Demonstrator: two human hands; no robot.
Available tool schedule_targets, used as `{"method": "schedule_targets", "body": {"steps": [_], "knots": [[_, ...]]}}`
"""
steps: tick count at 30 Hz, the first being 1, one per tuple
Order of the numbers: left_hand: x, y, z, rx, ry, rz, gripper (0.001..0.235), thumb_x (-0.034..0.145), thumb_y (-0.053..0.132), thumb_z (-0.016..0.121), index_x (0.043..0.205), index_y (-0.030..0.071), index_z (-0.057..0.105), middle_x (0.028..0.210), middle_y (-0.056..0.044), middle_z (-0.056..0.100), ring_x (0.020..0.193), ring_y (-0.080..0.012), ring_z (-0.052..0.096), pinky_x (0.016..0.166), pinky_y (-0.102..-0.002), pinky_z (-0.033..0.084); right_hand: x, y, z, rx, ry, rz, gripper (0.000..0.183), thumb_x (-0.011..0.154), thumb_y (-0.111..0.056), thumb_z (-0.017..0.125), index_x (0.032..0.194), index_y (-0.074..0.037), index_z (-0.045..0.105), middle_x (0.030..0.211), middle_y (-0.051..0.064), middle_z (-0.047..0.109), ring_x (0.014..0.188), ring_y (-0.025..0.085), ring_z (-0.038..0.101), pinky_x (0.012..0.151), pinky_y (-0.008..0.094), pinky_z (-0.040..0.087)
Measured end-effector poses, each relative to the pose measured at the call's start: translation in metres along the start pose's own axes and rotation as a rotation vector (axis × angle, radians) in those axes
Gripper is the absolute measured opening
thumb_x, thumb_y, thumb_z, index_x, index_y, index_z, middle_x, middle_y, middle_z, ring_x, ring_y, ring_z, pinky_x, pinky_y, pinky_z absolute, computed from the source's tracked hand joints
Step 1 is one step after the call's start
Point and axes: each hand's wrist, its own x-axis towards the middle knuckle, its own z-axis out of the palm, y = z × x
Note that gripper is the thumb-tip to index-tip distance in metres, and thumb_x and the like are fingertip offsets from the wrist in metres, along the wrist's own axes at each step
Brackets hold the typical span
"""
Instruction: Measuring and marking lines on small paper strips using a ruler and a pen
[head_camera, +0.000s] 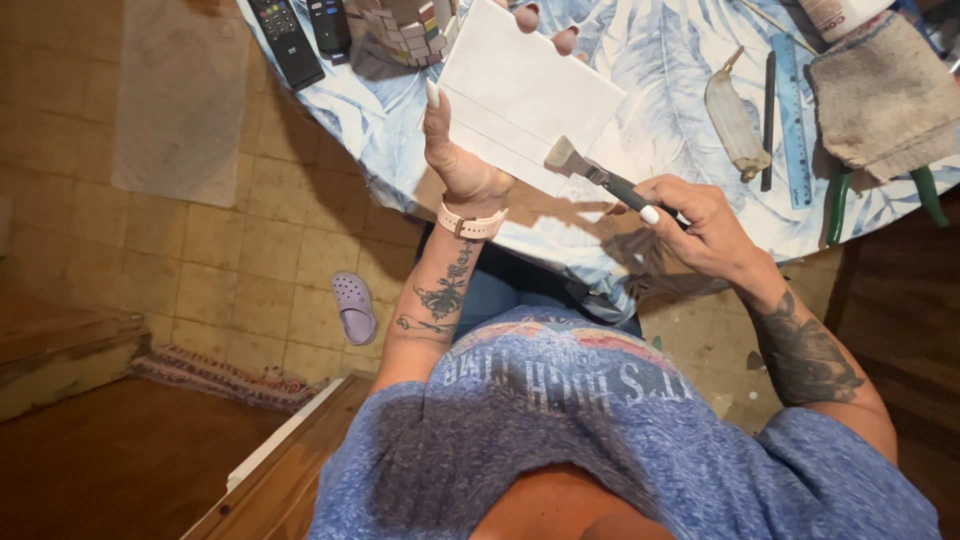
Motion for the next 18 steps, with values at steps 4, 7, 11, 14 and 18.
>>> {"method": "schedule_targets", "body": {"steps": [4, 7, 11, 14, 18], "knots": [[-0.001, 0.0, 0.001, -0.011, -0.001, -0.01, 0.053, 0.095, 0.034, 0.045, 0.129, -0.005, 0.034, 0.129, -0.021, 0.039, 0.121, -0.0359, 0.035, 0.104, -0.049, 0.027, 0.001, -0.002, 0.001, 0.012, 0.004, 0.008, 0.034, 0.09, -0.026, 0.033, 0.097, -0.003, 0.057, 0.095, 0.011, 0.058, 0.07, 0.018, 0.056, 0.062, 0.027, 0.04], [-0.001, 0.0, -0.003, -0.007, 0.023, 0.019, 0.05, 0.095, 0.032, 0.047, 0.126, -0.006, 0.036, 0.128, -0.021, 0.039, 0.12, -0.0354, 0.035, 0.103, -0.049, 0.027, 0.003, -0.005, 0.0, 0.022, -0.001, 0.008, 0.036, 0.09, -0.028, 0.033, 0.096, -0.003, 0.057, 0.096, 0.01, 0.059, 0.083, 0.021, 0.058, 0.069, 0.029, 0.045], [-0.001, -0.002, -0.005, -0.005, 0.036, 0.019, 0.049, 0.095, 0.032, 0.047, 0.125, -0.006, 0.038, 0.126, -0.021, 0.04, 0.119, -0.0357, 0.036, 0.102, -0.05, 0.027, 0.001, 0.0, 0.001, -0.005, 0.006, 0.002, 0.034, 0.09, -0.027, 0.034, 0.094, -0.003, 0.057, 0.092, 0.01, 0.059, 0.075, 0.019, 0.057, 0.064, 0.028, 0.043], [-0.001, -0.002, -0.005, -0.003, 0.048, 0.03, 0.048, 0.095, 0.031, 0.048, 0.125, -0.006, 0.038, 0.126, -0.021, 0.04, 0.118, -0.0358, 0.036, 0.101, -0.049, 0.027, -0.001, 0.004, 0.002, -0.013, 0.013, 0.012, 0.032, 0.09, -0.027, 0.035, 0.091, -0.003, 0.057, 0.084, 0.009, 0.058, 0.065, 0.017, 0.054, 0.059, 0.027, 0.041], [-0.001, -0.001, -0.009, -0.003, 0.031, -0.008, 0.049, 0.094, 0.032, 0.048, 0.126, -0.004, 0.037, 0.127, -0.02, 0.039, 0.119, -0.0351, 0.035, 0.102, -0.049, 0.027, 0.0, 0.007, 0.007, -0.057, 0.038, -0.048, 0.031, 0.091, -0.024, 0.032, 0.086, 0.001, 0.05, 0.074, 0.009, 0.047, 0.062, 0.019, 0.046, 0.057, 0.028, 0.036]]}}
